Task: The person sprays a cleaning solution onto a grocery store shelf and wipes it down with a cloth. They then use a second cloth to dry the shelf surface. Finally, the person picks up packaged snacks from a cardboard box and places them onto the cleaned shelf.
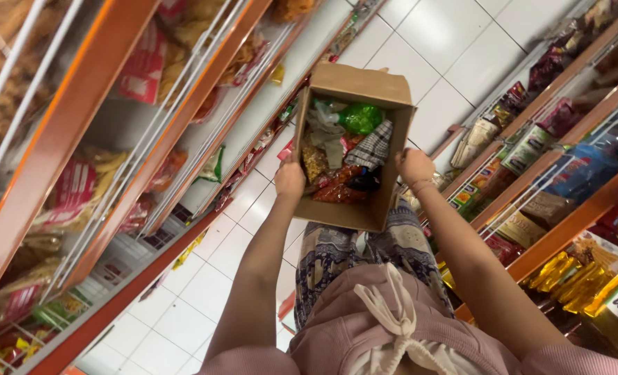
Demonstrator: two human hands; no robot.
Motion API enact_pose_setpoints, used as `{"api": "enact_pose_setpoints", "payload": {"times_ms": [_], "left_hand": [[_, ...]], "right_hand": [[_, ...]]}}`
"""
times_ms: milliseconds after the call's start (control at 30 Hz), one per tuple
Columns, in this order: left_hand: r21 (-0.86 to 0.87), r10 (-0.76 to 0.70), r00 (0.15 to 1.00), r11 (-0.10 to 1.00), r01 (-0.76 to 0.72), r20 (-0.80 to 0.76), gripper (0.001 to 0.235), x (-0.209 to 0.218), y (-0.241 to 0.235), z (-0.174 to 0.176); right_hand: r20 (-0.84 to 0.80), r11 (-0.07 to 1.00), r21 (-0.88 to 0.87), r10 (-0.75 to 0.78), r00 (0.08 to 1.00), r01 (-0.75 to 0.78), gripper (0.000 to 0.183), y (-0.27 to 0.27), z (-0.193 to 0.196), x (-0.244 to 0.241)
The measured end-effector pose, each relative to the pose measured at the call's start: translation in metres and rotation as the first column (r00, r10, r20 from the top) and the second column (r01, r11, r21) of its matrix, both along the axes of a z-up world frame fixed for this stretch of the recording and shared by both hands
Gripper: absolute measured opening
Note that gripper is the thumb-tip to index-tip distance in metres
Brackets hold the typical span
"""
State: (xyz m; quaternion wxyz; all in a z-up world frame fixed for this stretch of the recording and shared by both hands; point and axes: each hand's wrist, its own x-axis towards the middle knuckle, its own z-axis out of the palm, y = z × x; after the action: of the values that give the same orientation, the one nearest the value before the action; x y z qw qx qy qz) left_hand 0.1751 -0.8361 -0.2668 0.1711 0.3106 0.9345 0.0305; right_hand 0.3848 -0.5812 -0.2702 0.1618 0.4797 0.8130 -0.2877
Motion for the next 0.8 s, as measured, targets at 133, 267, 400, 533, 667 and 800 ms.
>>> {"api": "enact_pose_setpoints", "payload": {"times_ms": [133,267,400,533,667,800], "left_hand": [[0.016,-0.025,0.997,1.0,0.024,0.076,0.052,-0.005,0.0,0.009],[0.117,-0.072,0.994,0.991,0.061,0.088,0.053,-0.006,0.006,0.017],[0.125,-0.06,0.997,0.991,0.054,0.048,0.05,0.002,0.04,0.009],[0.158,-0.086,0.996,0.984,0.084,0.006,0.052,0.002,0.091,-0.009],[0.096,-0.116,0.993,0.989,0.116,-0.005,0.056,0.004,0.143,-0.029],[0.111,-0.157,0.987,0.981,0.16,-0.04,0.059,0.009,0.205,-0.049]], "right_hand": [[0.025,0.999,-0.055,0.003,1.0,-0.002,0.043,-0.015,0.016,0.006],[0.033,0.995,-0.071,-0.07,0.997,0.072,0.044,-0.007,0.025,0.007],[0.017,0.99,-0.084,-0.112,0.994,0.113,0.043,0.015,0.01,0.022],[-0.021,0.981,-0.088,-0.176,0.984,0.174,0.043,0.052,-0.013,0.039],[-0.055,0.952,-0.069,-0.301,0.952,0.297,0.042,0.091,-0.03,0.053],[-0.107,0.943,-0.052,-0.331,0.937,0.327,0.041,0.133,-0.043,0.076]]}}
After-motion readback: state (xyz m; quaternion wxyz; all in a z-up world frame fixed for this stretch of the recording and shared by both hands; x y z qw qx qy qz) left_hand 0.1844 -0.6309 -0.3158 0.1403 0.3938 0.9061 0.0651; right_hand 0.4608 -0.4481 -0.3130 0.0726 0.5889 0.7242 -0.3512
